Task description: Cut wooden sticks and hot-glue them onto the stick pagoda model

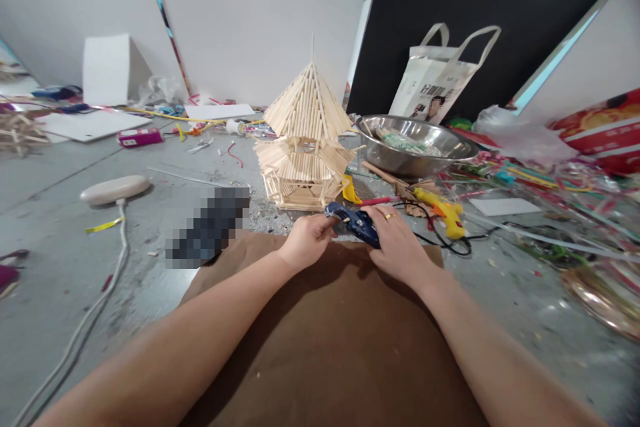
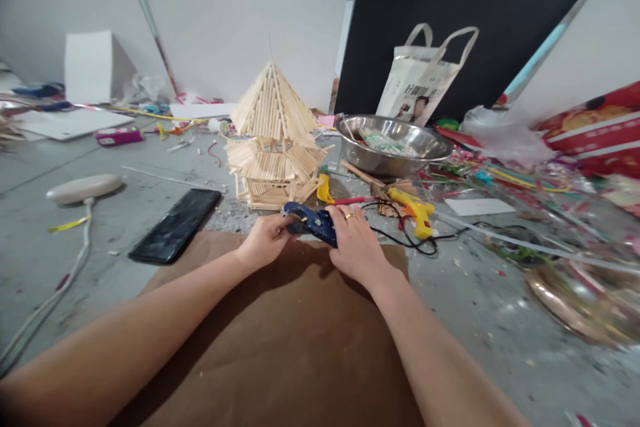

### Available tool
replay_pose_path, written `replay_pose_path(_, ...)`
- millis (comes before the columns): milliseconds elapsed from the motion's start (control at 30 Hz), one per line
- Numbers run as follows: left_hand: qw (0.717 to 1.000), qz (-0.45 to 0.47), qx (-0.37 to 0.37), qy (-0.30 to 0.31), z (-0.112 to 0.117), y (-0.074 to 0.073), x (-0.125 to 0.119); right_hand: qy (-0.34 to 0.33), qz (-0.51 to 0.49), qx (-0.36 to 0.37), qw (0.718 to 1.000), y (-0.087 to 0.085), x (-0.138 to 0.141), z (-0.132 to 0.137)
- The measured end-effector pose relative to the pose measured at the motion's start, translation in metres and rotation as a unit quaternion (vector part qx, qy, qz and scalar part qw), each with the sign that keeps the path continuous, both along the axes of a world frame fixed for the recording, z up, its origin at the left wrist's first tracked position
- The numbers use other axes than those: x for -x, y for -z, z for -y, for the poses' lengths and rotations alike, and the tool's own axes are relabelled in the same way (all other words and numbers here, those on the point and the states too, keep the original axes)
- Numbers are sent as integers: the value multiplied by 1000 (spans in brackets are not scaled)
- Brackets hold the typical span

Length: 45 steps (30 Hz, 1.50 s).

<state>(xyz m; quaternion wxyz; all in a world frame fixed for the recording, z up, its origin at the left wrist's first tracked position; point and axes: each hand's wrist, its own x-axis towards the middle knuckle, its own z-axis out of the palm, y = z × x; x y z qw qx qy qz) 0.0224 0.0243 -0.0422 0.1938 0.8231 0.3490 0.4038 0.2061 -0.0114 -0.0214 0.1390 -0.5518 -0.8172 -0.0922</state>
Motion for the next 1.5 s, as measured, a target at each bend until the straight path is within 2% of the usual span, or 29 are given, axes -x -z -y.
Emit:
replay_pose_path(433, 1000, 5, -15, -2, -2, 1, 2, 13, -10, 12, 1000, -1, 0, 1)
replay_pose_path(667, 1000, 2, -5, -10, -1, -1, 1, 28, 16, 14, 999, -4, 1, 1)
replay_pose_path(1200, 1000, -1, -9, -13, -3, -1, 2, 23, 20, 15, 999, -4, 1, 1)
replay_pose_path(1500, 1000, 10, 22, -18, -3, -1, 2, 43, 27, 38, 998, -8, 3, 2)
